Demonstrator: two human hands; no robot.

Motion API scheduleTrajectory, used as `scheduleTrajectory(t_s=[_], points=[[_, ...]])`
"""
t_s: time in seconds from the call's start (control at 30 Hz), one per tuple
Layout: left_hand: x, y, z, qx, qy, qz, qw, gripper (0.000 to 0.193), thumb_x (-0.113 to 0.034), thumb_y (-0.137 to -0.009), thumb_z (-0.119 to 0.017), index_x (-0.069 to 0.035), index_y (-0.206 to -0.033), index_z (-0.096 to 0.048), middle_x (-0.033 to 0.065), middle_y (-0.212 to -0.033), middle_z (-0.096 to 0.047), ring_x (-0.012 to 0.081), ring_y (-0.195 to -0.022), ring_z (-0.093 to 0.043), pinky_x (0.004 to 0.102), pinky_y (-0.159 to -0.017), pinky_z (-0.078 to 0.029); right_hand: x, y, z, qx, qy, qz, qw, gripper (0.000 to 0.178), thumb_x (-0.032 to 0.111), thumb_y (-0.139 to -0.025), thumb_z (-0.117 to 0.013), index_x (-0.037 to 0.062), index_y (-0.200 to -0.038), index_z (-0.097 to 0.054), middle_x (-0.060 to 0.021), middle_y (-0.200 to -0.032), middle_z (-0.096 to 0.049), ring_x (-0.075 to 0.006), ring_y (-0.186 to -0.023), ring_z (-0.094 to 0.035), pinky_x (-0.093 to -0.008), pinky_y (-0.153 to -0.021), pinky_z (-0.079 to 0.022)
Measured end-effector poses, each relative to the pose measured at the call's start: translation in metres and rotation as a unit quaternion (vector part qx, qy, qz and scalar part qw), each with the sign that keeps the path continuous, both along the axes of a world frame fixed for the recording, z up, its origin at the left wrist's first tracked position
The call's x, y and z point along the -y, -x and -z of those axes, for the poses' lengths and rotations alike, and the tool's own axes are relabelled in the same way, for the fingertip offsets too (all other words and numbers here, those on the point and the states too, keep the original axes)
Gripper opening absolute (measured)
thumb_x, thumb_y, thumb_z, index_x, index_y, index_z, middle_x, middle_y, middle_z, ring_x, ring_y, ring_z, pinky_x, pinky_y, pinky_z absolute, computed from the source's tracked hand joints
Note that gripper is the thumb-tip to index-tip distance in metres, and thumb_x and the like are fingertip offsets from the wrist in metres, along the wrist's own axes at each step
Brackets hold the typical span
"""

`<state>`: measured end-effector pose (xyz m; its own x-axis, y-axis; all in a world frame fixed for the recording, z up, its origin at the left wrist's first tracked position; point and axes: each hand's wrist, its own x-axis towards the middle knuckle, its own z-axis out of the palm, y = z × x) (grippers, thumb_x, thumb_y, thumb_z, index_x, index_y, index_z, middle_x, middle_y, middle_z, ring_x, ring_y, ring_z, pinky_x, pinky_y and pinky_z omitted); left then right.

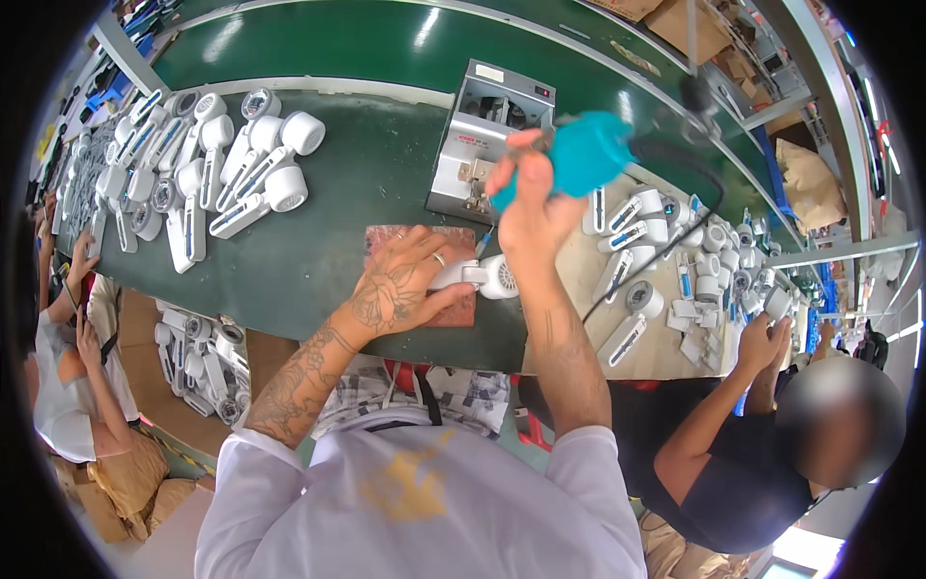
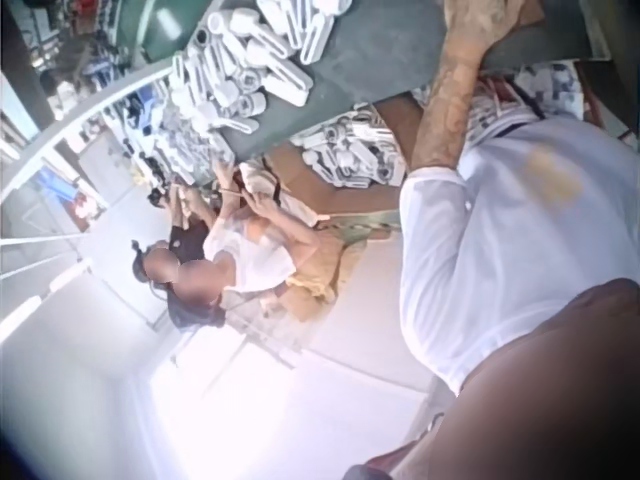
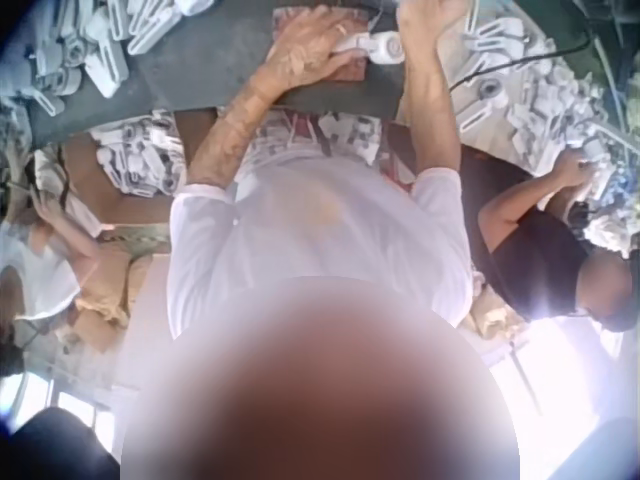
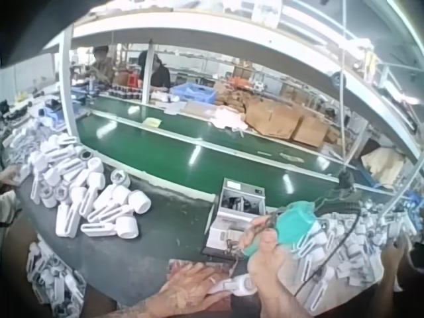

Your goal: Assemble electronic components into plastic housings using an electric screwdriver on an assembly line.

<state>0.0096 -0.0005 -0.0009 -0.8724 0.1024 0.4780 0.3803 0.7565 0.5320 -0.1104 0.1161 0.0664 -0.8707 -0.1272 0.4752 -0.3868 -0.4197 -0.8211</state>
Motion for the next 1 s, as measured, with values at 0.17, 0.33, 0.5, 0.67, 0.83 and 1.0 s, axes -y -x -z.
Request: scheduleTrajectory(t_s=[0.17, 0.33, 0.5, 0.67, 0.83, 1.0], points=[[0.0, 0.0, -0.009, 0.011, -0.04, 0.028, 0.999, 0.027, -0.022, -0.09, -0.065, -0.009, -0.113, -0.067, 0.01, -0.103, -0.063, 0.0304, -0.097, -0.057, 0.0424, -0.086, -0.049, 0.009, 0.02, 0.024, -0.097, -0.055, 0.0, 0.994, 0.045, 0.046, -0.1, -0.057, 0.0008, -0.099, -0.052, -0.0066, -0.069, -0.054, -0.0165, -0.059, -0.054, -0.0305, -0.055, -0.046], [0.0, 0.0, -0.003, 0.023, -0.05, 0.028, 0.998, 0.029, -0.02, -0.089, -0.064, -0.009, -0.116, -0.067, 0.0097, -0.108, -0.064, 0.0324, -0.1, -0.057, 0.0433, -0.09, -0.048, 0.006, 0.013, 0.012, -0.018, -0.081, 0.002, 0.997, 0.047, 0.048, -0.101, -0.055, 0.0005, -0.099, -0.053, -0.0059, -0.067, -0.053, -0.0161, -0.057, -0.054, -0.0305, -0.054, -0.046], [0.003, -0.001, -0.005, 0.043, -0.025, 0.021, 0.999, 0.031, -0.021, -0.089, -0.064, -0.01, -0.118, -0.066, 0.0086, -0.111, -0.064, 0.0314, -0.104, -0.057, 0.0429, -0.092, -0.047, -0.021, -0.031, 0.002, 0.018, -0.077, 0.026, 0.997, 0.058, 0.056, -0.098, -0.055, -0.0018, -0.102, -0.055, -0.0055, -0.065, -0.051, -0.0166, -0.055, -0.052, -0.032, -0.052, -0.044], [0.001, 0.0, -0.006, 0.064, -0.035, 0.034, 0.997, 0.034, -0.023, -0.088, -0.068, -0.01, -0.119, -0.066, 0.0076, -0.114, -0.064, 0.03, -0.107, -0.057, 0.0422, -0.093, -0.046, -0.046, -0.057, 0.016, 0.017, -0.069, -0.049, 0.996, 0.057, 0.049, -0.094, -0.065, -0.0064, -0.105, -0.057, -0.0052, -0.07, -0.056, -0.015, -0.059, -0.057, -0.0302, -0.057, -0.047], [0.001, -0.002, 0.0, 0.054, -0.016, 0.034, 0.998, 0.035, -0.024, -0.089, -0.067, -0.008, -0.121, -0.065, 0.0081, -0.121, -0.062, 0.0308, -0.111, -0.056, 0.0448, -0.097, -0.044, -0.045, -0.06, 0.024, 0.047, -0.049, -0.039, 0.997, 0.058, 0.049, -0.093, -0.066, -0.0068, -0.105, -0.056, -0.0079, -0.078, -0.058, -0.0154, -0.06, -0.057, -0.0312, -0.057, -0.048], [0.001, -0.001, -0.001, 0.077, -0.014, 0.04, 0.996, 0.037, -0.026, -0.091, -0.065, -0.007, -0.122, -0.064, 0.0092, -0.126, -0.06, 0.0316, -0.113, -0.055, 0.0476, -0.1, -0.043, -0.044, -0.06, 0.025, 0.05, -0.049, -0.039, 0.997, 0.057, 0.049, -0.093, -0.066, -0.006, -0.102, -0.056, -0.0081, -0.077, -0.058, -0.0159, -0.06, -0.057, -0.0309, -0.056, -0.048]])
